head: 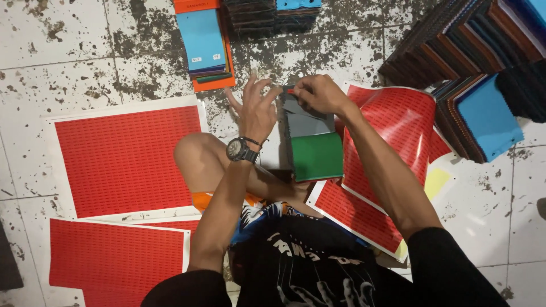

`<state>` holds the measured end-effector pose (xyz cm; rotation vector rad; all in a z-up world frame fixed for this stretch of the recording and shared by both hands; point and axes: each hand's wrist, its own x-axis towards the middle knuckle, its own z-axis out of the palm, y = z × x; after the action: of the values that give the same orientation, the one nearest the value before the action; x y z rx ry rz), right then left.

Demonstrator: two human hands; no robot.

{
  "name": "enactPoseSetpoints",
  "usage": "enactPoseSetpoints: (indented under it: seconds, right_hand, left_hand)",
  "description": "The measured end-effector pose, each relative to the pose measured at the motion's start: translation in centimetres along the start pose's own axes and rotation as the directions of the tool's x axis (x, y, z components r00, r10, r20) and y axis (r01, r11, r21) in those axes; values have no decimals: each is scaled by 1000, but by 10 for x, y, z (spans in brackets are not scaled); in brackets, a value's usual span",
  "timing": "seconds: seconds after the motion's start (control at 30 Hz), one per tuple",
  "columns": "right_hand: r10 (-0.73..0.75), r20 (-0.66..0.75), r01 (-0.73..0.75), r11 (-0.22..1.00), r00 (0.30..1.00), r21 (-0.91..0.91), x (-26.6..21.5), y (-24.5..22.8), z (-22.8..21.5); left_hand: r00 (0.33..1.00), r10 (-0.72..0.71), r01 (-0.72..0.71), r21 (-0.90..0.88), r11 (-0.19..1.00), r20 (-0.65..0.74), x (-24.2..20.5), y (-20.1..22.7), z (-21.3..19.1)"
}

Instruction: The person sits on the floor and assembles a small notebook by placing colored sheets into a blue cover. They peel small red stickers from a red sheet and affix them to the spine of the notebook, then stack the finished notebook with others.

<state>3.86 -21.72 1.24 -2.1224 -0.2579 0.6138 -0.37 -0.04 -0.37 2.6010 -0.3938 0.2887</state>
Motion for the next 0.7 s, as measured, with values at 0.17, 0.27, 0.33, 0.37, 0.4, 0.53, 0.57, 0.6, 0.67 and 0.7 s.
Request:
enactPoseSetpoints:
  seconds: [0.17,0.27,0.33,0.37,0.4,0.53,0.57,0.6,0.67,0.7]
  right_hand:
    - [77,-40,-81,990,996,-117,8,10,7]
    - [112,-77,-124,976,991,-180,12,17,14]
    - [128,-94,-145,966,987,-215,11,11,17]
    - [151,-122,-177,954,981,-240,9,3,16]
    - [174,-151,-209,942,973,-263,8,-6,15]
    - [241,-203,-301,880,949,-366,3,-22,11]
    - [158,-223,-243,870,962,-430,1,-24,7]
    - [73,-237,-185,850,969,-494,-2,-26,3]
    - [-124,-224,-32,811,967,-584,9,7,5]
    - [-318,-188,115,734,929,-670,15,23,5]
  left_hand:
    - [998,64,-64,99,993,6,-2,9,-5]
    - [994,74,-85,143,986,76,0,13,-8]
    - [989,77,-99,172,980,130,-1,17,-9]
    - [991,96,-116,229,967,96,-1,18,-7]
    - [991,117,-131,286,949,64,-1,19,-6]
    - [984,178,-164,341,926,-8,0,18,-1]
    - [980,194,-171,361,917,-29,1,18,-1]
    - [976,211,-178,381,907,-48,1,18,-1]
    - [974,219,-179,389,904,-61,-1,15,5]
    - [972,224,-176,398,900,-76,0,13,8]
